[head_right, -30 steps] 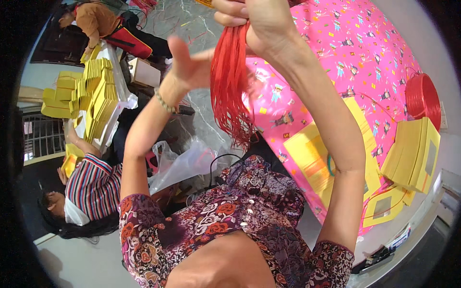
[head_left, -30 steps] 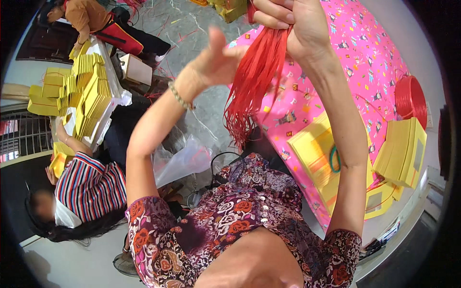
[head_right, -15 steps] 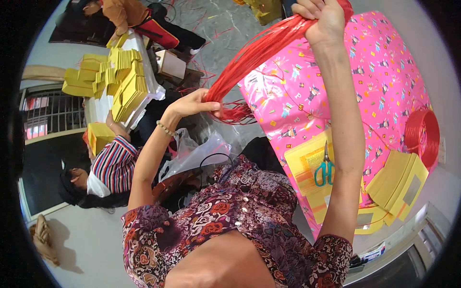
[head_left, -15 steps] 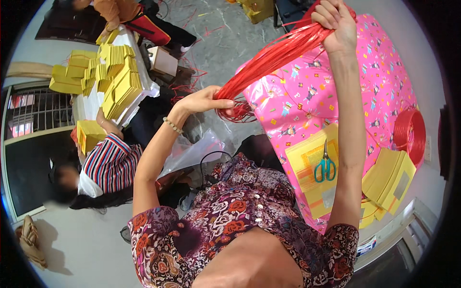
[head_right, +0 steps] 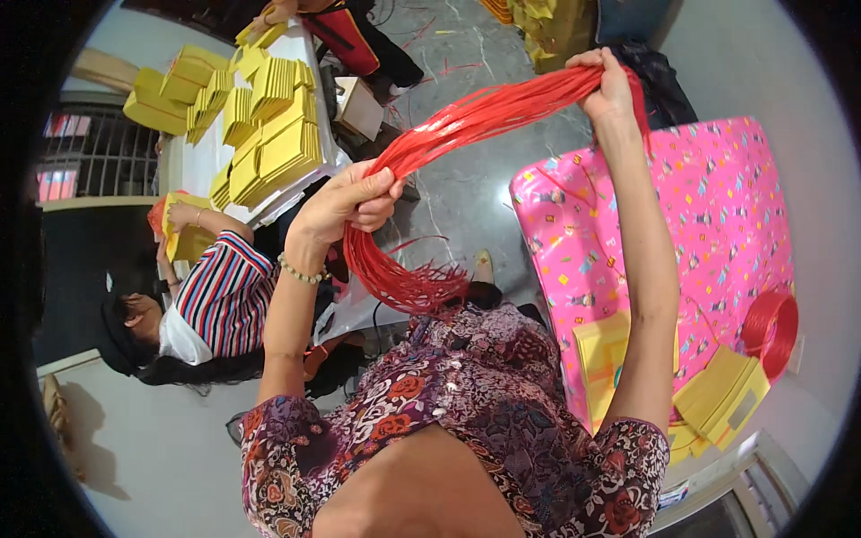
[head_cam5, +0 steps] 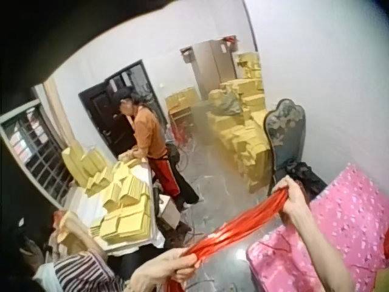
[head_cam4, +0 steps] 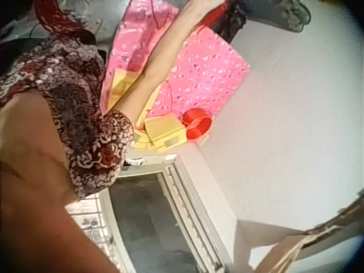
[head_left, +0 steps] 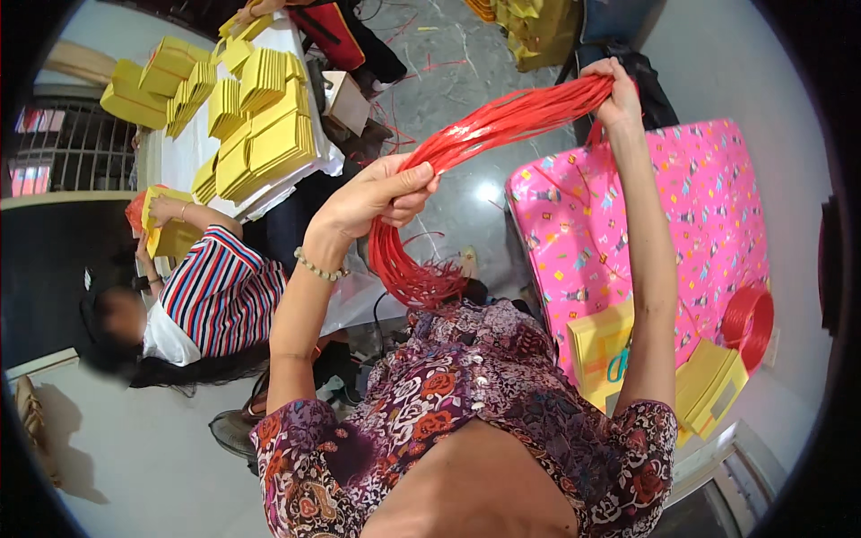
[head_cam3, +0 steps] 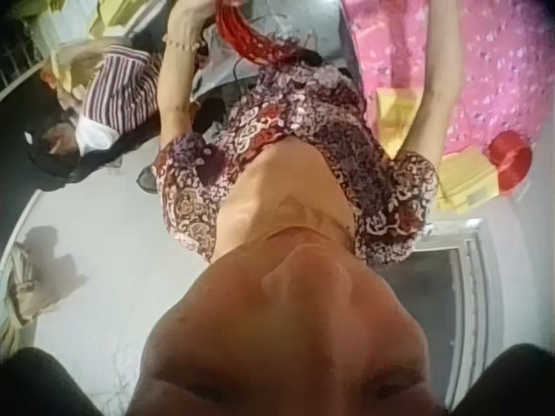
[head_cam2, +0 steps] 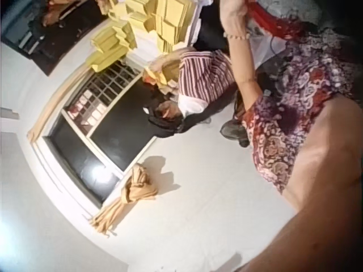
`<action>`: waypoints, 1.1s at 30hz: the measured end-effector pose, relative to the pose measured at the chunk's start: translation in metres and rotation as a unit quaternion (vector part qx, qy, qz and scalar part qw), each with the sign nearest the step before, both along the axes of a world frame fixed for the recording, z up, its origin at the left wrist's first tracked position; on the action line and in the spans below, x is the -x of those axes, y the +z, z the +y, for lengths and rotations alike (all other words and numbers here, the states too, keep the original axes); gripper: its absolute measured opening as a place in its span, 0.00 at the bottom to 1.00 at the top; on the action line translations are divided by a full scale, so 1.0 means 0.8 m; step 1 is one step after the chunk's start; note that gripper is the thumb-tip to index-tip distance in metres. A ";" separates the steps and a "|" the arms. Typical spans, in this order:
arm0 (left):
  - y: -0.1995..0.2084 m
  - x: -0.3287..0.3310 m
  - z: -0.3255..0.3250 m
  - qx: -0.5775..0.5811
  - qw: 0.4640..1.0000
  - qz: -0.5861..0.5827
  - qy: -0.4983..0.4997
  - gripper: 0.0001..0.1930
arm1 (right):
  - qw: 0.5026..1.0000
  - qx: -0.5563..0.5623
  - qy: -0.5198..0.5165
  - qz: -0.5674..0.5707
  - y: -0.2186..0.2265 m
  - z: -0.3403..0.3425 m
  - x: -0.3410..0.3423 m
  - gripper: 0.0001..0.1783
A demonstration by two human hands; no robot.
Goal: Trimming bundles of red plastic ties with scissors and organizing yellow paper product boxes.
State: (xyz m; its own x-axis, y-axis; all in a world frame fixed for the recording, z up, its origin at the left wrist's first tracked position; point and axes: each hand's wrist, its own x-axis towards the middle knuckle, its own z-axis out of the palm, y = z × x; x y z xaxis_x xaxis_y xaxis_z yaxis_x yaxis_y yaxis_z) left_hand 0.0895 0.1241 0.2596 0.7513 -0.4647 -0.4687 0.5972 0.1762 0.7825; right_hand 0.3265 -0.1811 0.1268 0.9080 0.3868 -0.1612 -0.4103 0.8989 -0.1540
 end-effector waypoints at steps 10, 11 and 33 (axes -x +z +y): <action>-0.079 0.002 0.019 -0.246 0.951 -0.138 0.124 0.14 | 0.971 0.076 0.187 0.128 -0.097 0.141 0.047 0.35; -0.098 -0.001 0.019 -0.287 0.930 -0.188 0.135 0.16 | 0.962 0.086 0.225 0.129 -0.100 0.161 0.062 0.39; -0.212 -0.145 0.042 -0.516 0.833 -0.066 0.190 0.17 | 0.804 0.185 0.546 0.143 -0.169 0.418 -0.128 0.08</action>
